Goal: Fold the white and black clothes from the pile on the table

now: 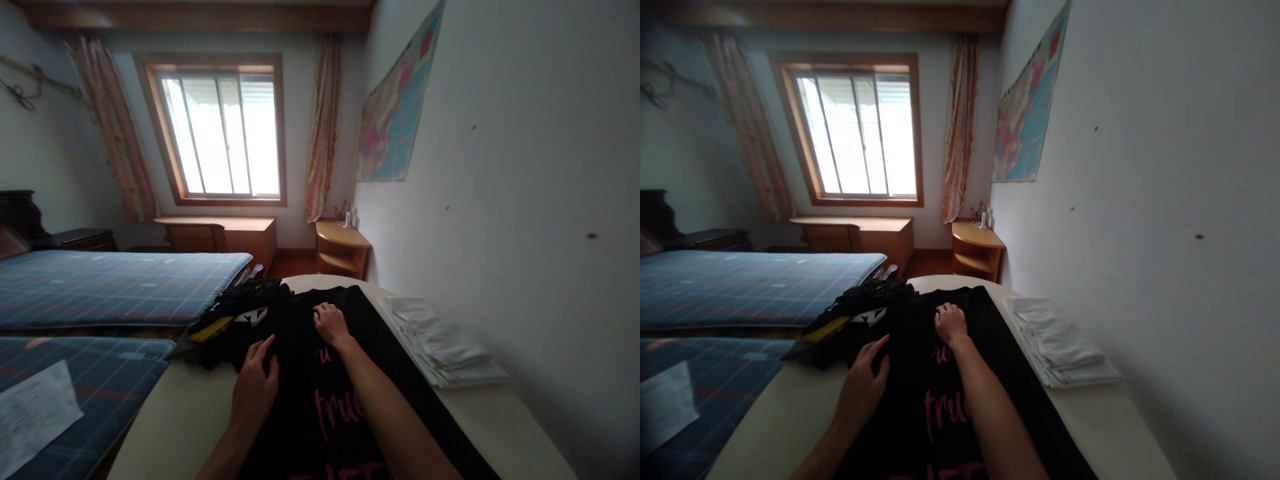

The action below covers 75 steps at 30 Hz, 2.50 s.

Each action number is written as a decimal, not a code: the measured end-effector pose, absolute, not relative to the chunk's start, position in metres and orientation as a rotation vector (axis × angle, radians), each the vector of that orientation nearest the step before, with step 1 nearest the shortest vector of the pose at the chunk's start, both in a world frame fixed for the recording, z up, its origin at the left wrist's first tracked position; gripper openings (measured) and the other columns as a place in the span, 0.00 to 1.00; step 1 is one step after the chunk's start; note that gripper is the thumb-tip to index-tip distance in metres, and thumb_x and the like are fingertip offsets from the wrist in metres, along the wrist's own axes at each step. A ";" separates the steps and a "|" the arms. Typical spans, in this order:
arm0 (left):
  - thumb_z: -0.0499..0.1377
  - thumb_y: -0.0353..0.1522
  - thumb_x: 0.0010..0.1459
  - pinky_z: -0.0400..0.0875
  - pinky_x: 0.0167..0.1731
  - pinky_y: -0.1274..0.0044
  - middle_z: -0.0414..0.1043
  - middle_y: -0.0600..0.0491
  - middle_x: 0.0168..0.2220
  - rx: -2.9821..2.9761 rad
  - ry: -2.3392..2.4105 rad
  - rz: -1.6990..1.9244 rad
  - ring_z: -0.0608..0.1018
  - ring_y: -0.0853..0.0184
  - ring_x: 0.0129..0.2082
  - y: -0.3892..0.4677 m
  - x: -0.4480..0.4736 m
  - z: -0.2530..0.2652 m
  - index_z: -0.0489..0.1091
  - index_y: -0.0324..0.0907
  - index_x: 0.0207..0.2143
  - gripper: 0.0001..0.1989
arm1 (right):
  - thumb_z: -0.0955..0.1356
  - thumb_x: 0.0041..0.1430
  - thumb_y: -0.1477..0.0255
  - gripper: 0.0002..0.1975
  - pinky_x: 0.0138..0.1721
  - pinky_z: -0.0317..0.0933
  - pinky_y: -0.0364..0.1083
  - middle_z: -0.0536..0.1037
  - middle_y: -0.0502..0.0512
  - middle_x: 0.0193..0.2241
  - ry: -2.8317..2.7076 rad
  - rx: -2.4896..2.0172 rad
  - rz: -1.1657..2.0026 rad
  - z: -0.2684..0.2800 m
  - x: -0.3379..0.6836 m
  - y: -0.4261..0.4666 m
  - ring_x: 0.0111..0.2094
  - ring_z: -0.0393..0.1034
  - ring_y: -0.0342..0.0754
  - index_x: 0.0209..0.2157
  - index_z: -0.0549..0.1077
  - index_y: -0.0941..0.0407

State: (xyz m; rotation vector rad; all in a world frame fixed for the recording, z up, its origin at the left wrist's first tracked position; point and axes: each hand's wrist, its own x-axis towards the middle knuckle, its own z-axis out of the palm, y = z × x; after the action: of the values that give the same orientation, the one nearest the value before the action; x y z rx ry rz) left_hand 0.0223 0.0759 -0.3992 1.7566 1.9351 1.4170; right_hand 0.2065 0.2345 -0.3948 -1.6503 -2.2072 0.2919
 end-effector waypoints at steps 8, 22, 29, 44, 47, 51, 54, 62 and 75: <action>0.52 0.30 0.59 0.70 0.55 0.67 0.71 0.47 0.54 1.770 1.929 1.450 0.77 0.59 0.50 0.073 0.024 -0.397 0.70 0.44 0.56 0.22 | 0.58 0.69 0.66 0.23 0.63 0.42 0.56 0.64 0.62 0.64 -2.077 -1.631 0.358 -0.379 0.198 0.216 0.65 0.52 0.58 0.61 0.67 0.55; 0.53 0.27 0.58 0.74 0.45 0.64 0.76 0.48 0.43 2.079 1.699 1.321 0.77 0.57 0.44 0.049 0.051 -0.381 0.69 0.46 0.36 0.08 | 0.74 0.48 0.65 0.44 0.50 0.63 0.53 0.71 0.67 0.55 -2.148 -1.549 0.596 -0.313 0.135 0.151 0.52 0.71 0.62 0.65 0.58 0.55; 0.55 0.26 0.55 0.75 0.48 0.67 0.65 0.47 0.61 1.898 1.346 1.331 0.74 0.57 0.54 0.040 0.064 -0.372 0.68 0.44 0.32 0.05 | 0.63 0.51 0.82 0.38 0.47 0.66 0.49 0.79 0.57 0.46 -2.010 -1.379 0.594 -0.320 0.160 0.157 0.45 0.76 0.54 0.64 0.61 0.49; 0.55 0.28 0.59 0.48 0.67 0.53 0.61 0.51 0.66 2.346 1.176 0.687 0.56 0.56 0.69 0.022 0.094 -0.389 0.63 0.48 0.62 0.27 | 0.61 0.46 0.85 0.34 0.61 0.58 0.49 0.74 0.63 0.56 -1.905 -1.370 0.691 -0.382 0.250 0.211 0.58 0.68 0.51 0.57 0.71 0.63; 0.56 0.30 0.61 0.45 0.67 0.52 0.60 0.52 0.66 2.378 1.178 0.602 0.56 0.56 0.69 0.015 0.100 -0.378 0.64 0.49 0.61 0.26 | 0.59 0.49 0.85 0.37 0.65 0.52 0.48 0.68 0.58 0.62 -1.951 -1.357 0.607 -0.379 0.247 0.218 0.62 0.61 0.47 0.62 0.66 0.59; 0.57 0.37 0.63 0.43 0.67 0.51 0.58 0.53 0.67 2.388 1.164 0.479 0.53 0.53 0.70 0.007 0.105 -0.367 0.62 0.51 0.64 0.26 | 0.60 0.52 0.85 0.37 0.65 0.50 0.51 0.64 0.56 0.65 -2.047 -1.443 0.527 -0.377 0.237 0.221 0.64 0.58 0.50 0.64 0.64 0.56; 0.56 0.40 0.64 0.43 0.67 0.52 0.55 0.54 0.68 2.387 1.154 0.394 0.51 0.52 0.70 0.007 0.105 -0.364 0.59 0.53 0.65 0.28 | 0.62 0.55 0.83 0.34 0.64 0.50 0.59 0.58 0.56 0.67 -2.114 -1.561 0.450 -0.381 0.231 0.211 0.65 0.55 0.57 0.62 0.66 0.50; 0.55 0.43 0.65 0.43 0.66 0.50 0.53 0.54 0.69 2.456 1.107 0.412 0.49 0.50 0.70 0.011 0.101 -0.377 0.55 0.56 0.67 0.29 | 0.63 0.64 0.56 0.29 0.65 0.36 0.62 0.52 0.58 0.70 -2.337 -1.698 0.248 -0.375 0.257 0.170 0.69 0.42 0.61 0.65 0.62 0.46; 0.51 0.41 0.69 0.56 0.64 0.53 0.58 0.54 0.67 2.561 1.329 0.588 0.57 0.53 0.68 0.011 0.096 -0.390 0.62 0.56 0.63 0.22 | 0.52 0.69 0.64 0.29 0.67 0.31 0.62 0.52 0.53 0.70 -2.323 -1.786 0.261 -0.398 0.262 0.155 0.71 0.36 0.58 0.69 0.54 0.54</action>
State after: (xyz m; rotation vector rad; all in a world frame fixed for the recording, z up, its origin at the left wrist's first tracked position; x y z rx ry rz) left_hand 0.0956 0.0110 -0.3900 2.5608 1.3286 0.5884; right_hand 0.2624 0.1549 -0.3976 -1.7859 -2.3232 0.2609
